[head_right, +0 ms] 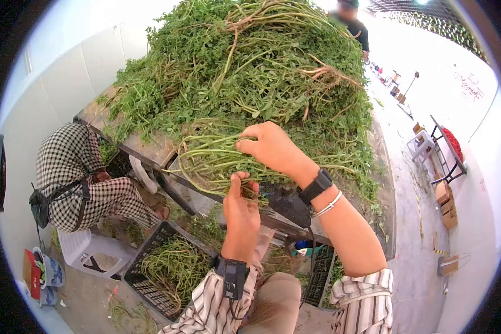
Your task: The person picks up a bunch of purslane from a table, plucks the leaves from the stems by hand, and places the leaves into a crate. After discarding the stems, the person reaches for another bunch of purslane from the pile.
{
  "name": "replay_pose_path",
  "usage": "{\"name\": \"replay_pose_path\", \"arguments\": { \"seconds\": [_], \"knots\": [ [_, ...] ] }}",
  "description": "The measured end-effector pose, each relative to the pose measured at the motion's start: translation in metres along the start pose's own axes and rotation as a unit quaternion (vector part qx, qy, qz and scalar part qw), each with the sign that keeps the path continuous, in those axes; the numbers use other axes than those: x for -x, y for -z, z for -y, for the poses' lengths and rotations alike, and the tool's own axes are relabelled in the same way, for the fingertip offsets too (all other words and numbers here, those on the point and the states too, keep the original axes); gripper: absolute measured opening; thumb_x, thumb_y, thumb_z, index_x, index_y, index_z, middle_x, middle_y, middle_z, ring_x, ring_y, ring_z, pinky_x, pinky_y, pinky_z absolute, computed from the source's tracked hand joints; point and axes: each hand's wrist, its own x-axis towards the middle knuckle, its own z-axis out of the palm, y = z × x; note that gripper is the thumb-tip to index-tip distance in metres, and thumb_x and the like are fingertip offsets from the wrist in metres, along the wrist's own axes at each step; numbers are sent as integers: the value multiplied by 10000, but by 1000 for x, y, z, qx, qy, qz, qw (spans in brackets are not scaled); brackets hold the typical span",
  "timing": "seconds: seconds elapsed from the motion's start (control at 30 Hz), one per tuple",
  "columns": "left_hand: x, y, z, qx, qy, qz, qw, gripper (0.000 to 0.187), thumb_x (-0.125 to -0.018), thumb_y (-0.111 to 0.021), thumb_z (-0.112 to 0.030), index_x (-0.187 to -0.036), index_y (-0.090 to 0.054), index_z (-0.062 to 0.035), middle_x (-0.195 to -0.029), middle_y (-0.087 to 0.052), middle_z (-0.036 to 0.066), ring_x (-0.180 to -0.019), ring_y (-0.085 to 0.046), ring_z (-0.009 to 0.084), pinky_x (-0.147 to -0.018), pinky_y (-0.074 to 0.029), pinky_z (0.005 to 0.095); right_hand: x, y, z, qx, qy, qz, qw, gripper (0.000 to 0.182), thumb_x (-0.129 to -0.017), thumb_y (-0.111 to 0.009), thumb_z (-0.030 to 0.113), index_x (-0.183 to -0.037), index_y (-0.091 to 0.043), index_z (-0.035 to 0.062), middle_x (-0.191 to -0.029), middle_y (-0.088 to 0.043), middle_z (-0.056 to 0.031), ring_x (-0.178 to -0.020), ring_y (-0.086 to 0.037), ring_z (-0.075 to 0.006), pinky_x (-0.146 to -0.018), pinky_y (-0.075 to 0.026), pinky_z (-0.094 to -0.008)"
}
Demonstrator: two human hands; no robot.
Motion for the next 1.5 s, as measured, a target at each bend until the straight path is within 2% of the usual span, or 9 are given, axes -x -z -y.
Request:
{"name": "replay_pose_path", "arguments": {
  "seconds": [0.13,0.2,0.37,0.7,1.0,1.07,1.2,1.27,1.5],
  "knots": [
    [-1,-4,-3,-3,15,-24,1000,205,-920,-494,-245,-922,-563,-52,-870,-524,25,-766,-488,138,-702,-414,295,9,-5,-9,-86,-62,64,992,247,-753,-577,206,-790,-625,-34,-669,-591,-174,-612,-555,-229,-602,-437,-351],
    [-4,1,-3,27,15,5,1000,199,-910,-508,-247,-934,-562,-56,-873,-522,18,-770,-487,135,-708,-412,295,18,-9,-9,-16,-27,93,995,184,-787,-568,160,-804,-589,-22,-632,-542,-94,-593,-463,-120,-568,-396,-308],
    [-6,2,-6,102,30,69,992,199,-878,-548,-247,-975,-559,-73,-887,-515,0,-787,-484,119,-721,-412,296,35,-29,-20,82,28,25,996,156,-784,-557,147,-761,-560,-7,-656,-541,-160,-588,-487,-308,-551,-405,-369],
    [-6,7,0,5,43,35,998,221,-913,-510,-308,-953,-570,-100,-747,-554,-15,-648,-502,66,-560,-418,242,47,-40,-17,300,117,25,946,163,-814,-521,156,-719,-564,30,-688,-555,-111,-638,-538,-316,-545,-432,-386],
    [-4,0,-3,-37,0,-29,999,242,-908,-520,-309,-858,-558,-75,-707,-514,-15,-607,-457,67,-524,-375,241,46,-37,-29,61,138,19,988,138,-785,-559,137,-698,-566,30,-631,-544,-111,-557,-521,-263,-526,-415,-354],
    [-8,0,-2,-42,2,-44,998,249,-907,-522,-316,-838,-548,-78,-692,-502,-16,-600,-446,65,-522,-373,240,46,-33,-25,-129,59,64,988,131,-832,-562,113,-764,-586,3,-643,-530,-50,-565,-489,-179,-539,-403,-324],
    [-8,3,-6,-15,36,-24,999,239,-897,-537,-303,-846,-532,-70,-693,-503,9,-605,-486,112,-525,-413,277,50,-22,-10,-176,50,75,980,162,-877,-534,166,-830,-595,24,-639,-521,-6,-595,-463,-90,-567,-403,-279],
    [-9,-1,-5,-3,37,-39,999,259,-901,-536,-268,-996,-551,-28,-778,-520,37,-670,-503,122,-536,-400,273,52,-6,-7,-220,-108,58,968,197,-907,-502,227,-882,-576,47,-684,-526,16,-630,-442,-53,-596,-402,-239],
    [-12,-3,1,17,25,-74,997,233,-904,-529,-251,-969,-547,-27,-823,-537,62,-707,-525,167,-600,-452,318,45,13,-17,-356,-172,-50,917,195,-931,-427,237,-888,-509,65,-762,-517,-4,-646,-496,-97,-606,-444,-260]
  ]
}}
